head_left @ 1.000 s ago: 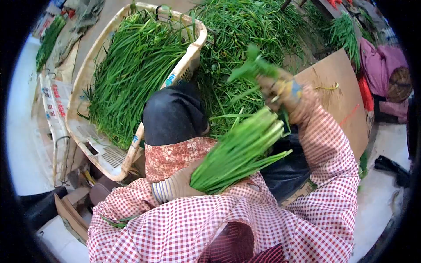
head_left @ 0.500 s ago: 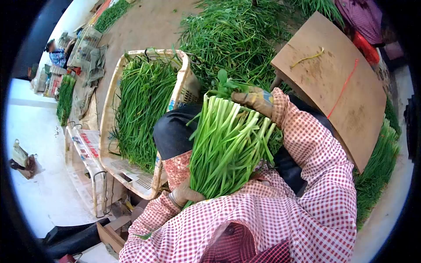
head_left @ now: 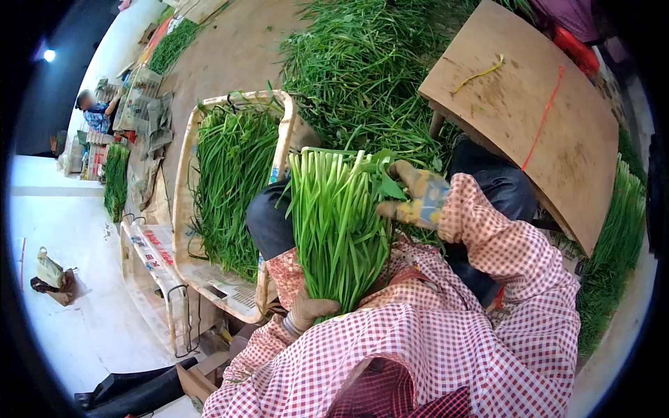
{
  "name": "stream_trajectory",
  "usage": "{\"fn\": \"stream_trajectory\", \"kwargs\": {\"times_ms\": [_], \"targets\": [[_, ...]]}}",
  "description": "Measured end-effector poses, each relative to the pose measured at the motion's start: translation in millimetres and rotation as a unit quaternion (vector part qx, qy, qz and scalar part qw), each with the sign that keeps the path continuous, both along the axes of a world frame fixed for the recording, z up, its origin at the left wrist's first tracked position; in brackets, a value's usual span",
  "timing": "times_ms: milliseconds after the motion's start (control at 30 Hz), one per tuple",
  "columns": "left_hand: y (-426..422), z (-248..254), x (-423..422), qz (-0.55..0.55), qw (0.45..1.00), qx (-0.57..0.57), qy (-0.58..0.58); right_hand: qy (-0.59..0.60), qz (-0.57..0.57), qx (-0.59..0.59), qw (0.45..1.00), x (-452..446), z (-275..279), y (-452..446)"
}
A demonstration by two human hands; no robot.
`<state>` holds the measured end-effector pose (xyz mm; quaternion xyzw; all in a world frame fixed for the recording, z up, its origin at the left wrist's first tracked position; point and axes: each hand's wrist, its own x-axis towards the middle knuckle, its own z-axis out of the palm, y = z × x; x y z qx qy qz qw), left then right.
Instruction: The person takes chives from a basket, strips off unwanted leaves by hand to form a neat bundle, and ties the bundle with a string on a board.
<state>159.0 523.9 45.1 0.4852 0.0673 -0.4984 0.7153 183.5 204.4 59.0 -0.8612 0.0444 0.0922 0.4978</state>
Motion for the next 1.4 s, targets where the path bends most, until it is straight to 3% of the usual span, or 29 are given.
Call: {"fn": "stream_trajectory", "kwargs": {"times_ms": [167, 200, 233, 267, 333, 400, 467, 500, 600, 667, 800, 867, 933, 1000, 1067, 1100, 1167, 1200, 1233, 1300, 1400], "targets": [[-3, 14, -2, 0.055, 0.996, 0.035, 0.062, -0.041, 0.039, -0.029, 0.998, 16, -19, -13], [1, 6, -1, 0.049, 0.997, 0.0, 0.067, -0.049, 0.063, -0.053, 0.995, 20, -19, -18], [3, 2, -1, 0.045, 0.996, -0.035, 0.073, -0.038, -0.007, -0.09, 0.995, 27, -6, -20], [4, 1, -2, 0.045, 0.995, -0.036, 0.075, -0.158, -0.017, -0.034, 0.987, 35, -8, -36], [4, 0, -1, 0.035, 0.998, -0.031, 0.05, -0.066, -0.228, 0.019, 0.971, 39, -5, -55], [10, -10, 0, 0.038, 0.997, -0.036, 0.062, -0.025, -0.173, 0.213, 0.961, 30, 0, -51], [11, -10, 1, 0.031, 0.996, -0.038, 0.078, -0.077, -0.011, 0.131, 0.988, 24, -2, -24], [4, -4, 2, 0.033, 0.997, -0.033, 0.063, -0.086, 0.058, -0.038, 0.994, 19, 11, -10], [1, 0, 3, 0.037, 0.998, -0.008, 0.047, 0.035, 0.08, -0.087, 0.992, 22, 25, 5], [-4, 9, 3, 0.053, 0.998, 0.031, 0.027, 0.042, 0.076, -0.099, 0.991, 18, 32, 9], [1, 3, 5, 0.017, 0.999, 0.035, 0.029, 0.047, 0.116, -0.088, 0.988, 27, -25, 2], [1, 1, 10, -0.007, 0.999, 0.033, 0.024, 0.159, 0.162, -0.196, 0.954, 33, -34, 9], [0, 2, 6, -0.002, 1.0, -0.007, 0.014, 0.046, 0.087, -0.183, 0.978, 26, -35, 12], [7, -4, 3, 0.011, 0.999, -0.046, 0.003, 0.042, 0.064, -0.144, 0.987, 40, -40, 1], [22, -22, 8, 0.008, 0.994, -0.04, 0.103, -0.039, 0.058, -0.154, 0.986, 49, -39, -10], [18, -14, 11, 0.012, 0.995, -0.013, 0.1, -0.084, 0.038, -0.032, 0.995, 69, -89, -21], [38, -36, 7, 0.001, 0.993, -0.024, 0.112, -0.039, 0.002, 0.069, 0.997, 99, -107, -49], [50, -48, 4, -0.011, 0.992, -0.034, 0.123, 0.048, -0.01, 0.049, 0.998, 108, -76, -62], [53, -50, 1, -0.014, 0.992, -0.038, 0.123, 0.016, -0.124, 0.186, 0.975, 136, -93, -81], [46, -43, 3, -0.014, 0.992, -0.03, 0.12, -0.014, -0.233, 0.317, 0.919, 159, -103, -94], [30, -30, 9, -0.022, 0.994, -0.008, 0.106, 0.096, -0.097, 0.146, 0.98, 153, -29, -89]]}}
